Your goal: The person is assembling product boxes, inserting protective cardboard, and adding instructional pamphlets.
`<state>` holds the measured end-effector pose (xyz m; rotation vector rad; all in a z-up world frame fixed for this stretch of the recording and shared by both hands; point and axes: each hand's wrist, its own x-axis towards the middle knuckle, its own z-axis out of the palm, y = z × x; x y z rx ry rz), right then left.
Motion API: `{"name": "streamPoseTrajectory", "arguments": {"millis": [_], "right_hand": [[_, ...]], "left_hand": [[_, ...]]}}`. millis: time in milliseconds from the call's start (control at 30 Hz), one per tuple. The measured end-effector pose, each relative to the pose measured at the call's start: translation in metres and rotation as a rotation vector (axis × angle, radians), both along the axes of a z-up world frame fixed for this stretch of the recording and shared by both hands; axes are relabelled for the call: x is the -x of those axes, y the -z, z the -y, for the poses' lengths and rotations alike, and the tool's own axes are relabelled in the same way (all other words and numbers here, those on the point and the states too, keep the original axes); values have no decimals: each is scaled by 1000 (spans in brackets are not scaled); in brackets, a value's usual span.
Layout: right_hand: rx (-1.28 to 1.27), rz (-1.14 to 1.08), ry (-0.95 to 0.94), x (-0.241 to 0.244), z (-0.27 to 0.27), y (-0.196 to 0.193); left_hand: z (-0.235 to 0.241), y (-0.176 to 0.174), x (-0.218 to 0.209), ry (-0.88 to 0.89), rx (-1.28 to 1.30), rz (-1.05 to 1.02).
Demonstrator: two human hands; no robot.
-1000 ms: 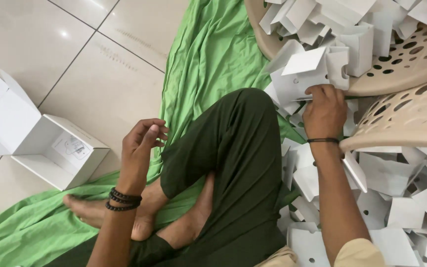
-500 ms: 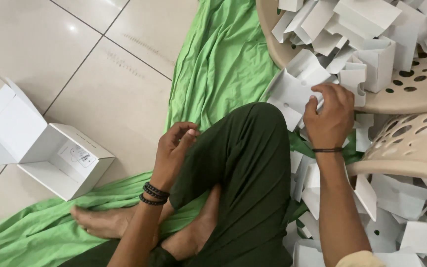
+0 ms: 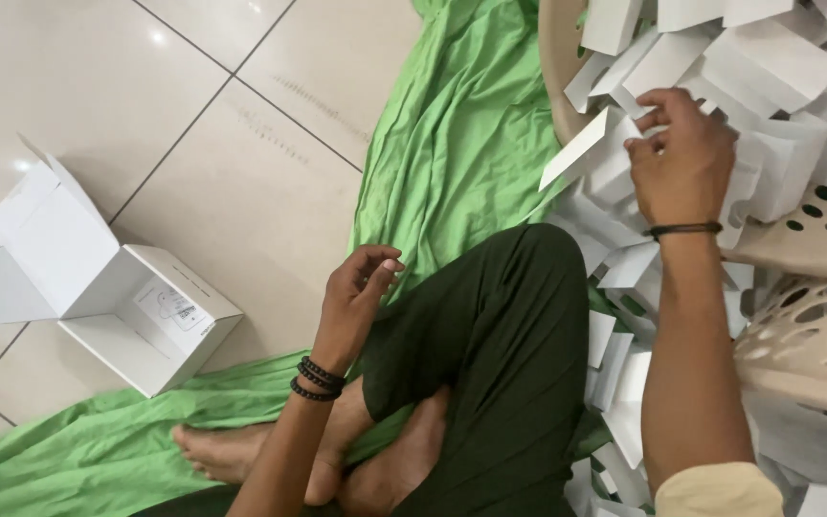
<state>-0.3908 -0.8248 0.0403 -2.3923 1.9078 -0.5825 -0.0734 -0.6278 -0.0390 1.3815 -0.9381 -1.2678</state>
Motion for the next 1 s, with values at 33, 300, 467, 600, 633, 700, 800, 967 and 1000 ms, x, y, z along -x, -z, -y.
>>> {"name": "streamPoseTrajectory", "arguments": {"millis": [33,300,467,600,633,700,800,967,1000], "right_hand": [[-43,257,-48,-9,-7,-18],[-349,1211,-641,-142,-45,-20],[-806,1453,-917,-233,-93,45],[-976,1166,-908,-274,-130,65],[-1031,1072,-930,-284,-140,62],[-975,1008,-939,-305,-159,68],[-790,862,-961,-329,-185,56],[-496,702,-1044,-335,-206,43],[-413,705,-915,-336,-206,45]], "left_hand": [[0,-3,-2,-16,-6,-7],[-29,-34,-46,-225,160,-147],[-81,-35,-91,-407,136,-328],[-126,-17,-127,-534,149,-173],[-135,-11,-133,-544,166,-120],[-147,-11,-142,-587,161,-53],[-165,-7,-160,-655,180,42],[-180,13,-202,-744,284,33],[-180,18,-210,-744,285,20]]}}
